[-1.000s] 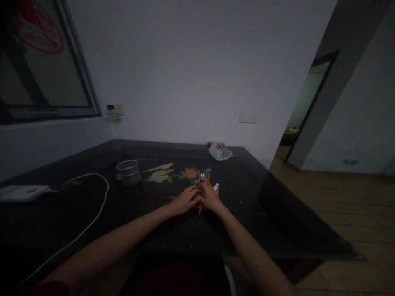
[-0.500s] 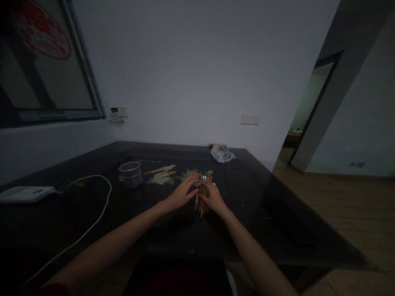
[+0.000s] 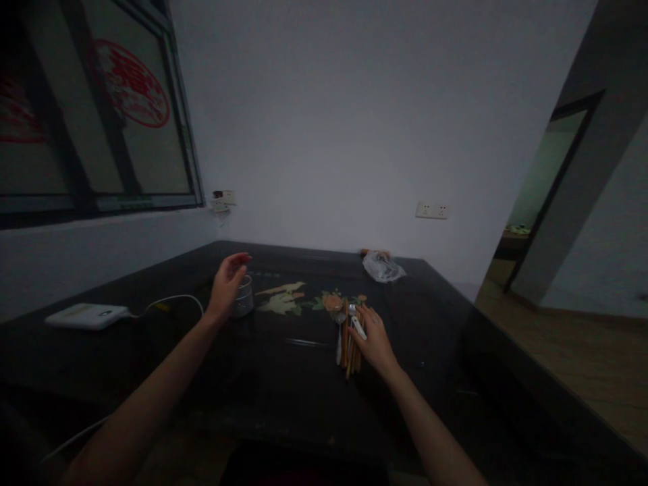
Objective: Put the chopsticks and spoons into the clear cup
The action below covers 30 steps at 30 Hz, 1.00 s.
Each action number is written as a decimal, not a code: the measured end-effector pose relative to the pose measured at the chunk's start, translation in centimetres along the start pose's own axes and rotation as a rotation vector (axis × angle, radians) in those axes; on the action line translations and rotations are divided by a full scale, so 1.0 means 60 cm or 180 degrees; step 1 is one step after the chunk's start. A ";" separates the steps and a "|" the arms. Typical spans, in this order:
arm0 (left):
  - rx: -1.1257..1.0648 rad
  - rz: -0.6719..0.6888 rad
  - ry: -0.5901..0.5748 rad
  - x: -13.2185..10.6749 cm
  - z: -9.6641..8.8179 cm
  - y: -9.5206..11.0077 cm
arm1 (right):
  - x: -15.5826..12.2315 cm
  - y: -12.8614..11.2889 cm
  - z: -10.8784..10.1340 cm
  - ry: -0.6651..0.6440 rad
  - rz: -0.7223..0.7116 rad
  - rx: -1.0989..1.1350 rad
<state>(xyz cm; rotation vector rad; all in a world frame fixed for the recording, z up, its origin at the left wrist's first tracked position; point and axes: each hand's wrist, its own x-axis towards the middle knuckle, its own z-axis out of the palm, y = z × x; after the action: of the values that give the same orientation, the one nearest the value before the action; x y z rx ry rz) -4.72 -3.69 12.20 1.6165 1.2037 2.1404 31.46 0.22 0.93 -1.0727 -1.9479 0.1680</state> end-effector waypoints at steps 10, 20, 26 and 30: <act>-0.0492 -0.1879 0.1088 -0.004 -0.125 -0.127 | 0.078 -0.201 0.043 -0.0574 -0.0798 0.0425; -0.0994 -0.2633 0.0987 -0.010 -0.113 -0.138 | 0.144 -0.325 0.328 -0.1321 0.0753 0.1710; -0.1073 -0.2773 0.1013 -0.014 -0.111 -0.157 | 0.133 -0.335 0.385 -0.1171 0.0636 0.2320; -0.1101 -0.2809 0.0940 -0.018 -0.109 -0.160 | 0.127 -0.335 0.382 -0.1272 0.0480 0.2268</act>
<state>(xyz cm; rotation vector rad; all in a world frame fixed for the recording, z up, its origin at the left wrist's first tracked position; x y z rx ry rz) -12.92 -1.28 4.26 0.4728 1.2083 1.8464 0.05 -0.29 1.67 -0.7282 -1.8965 1.1397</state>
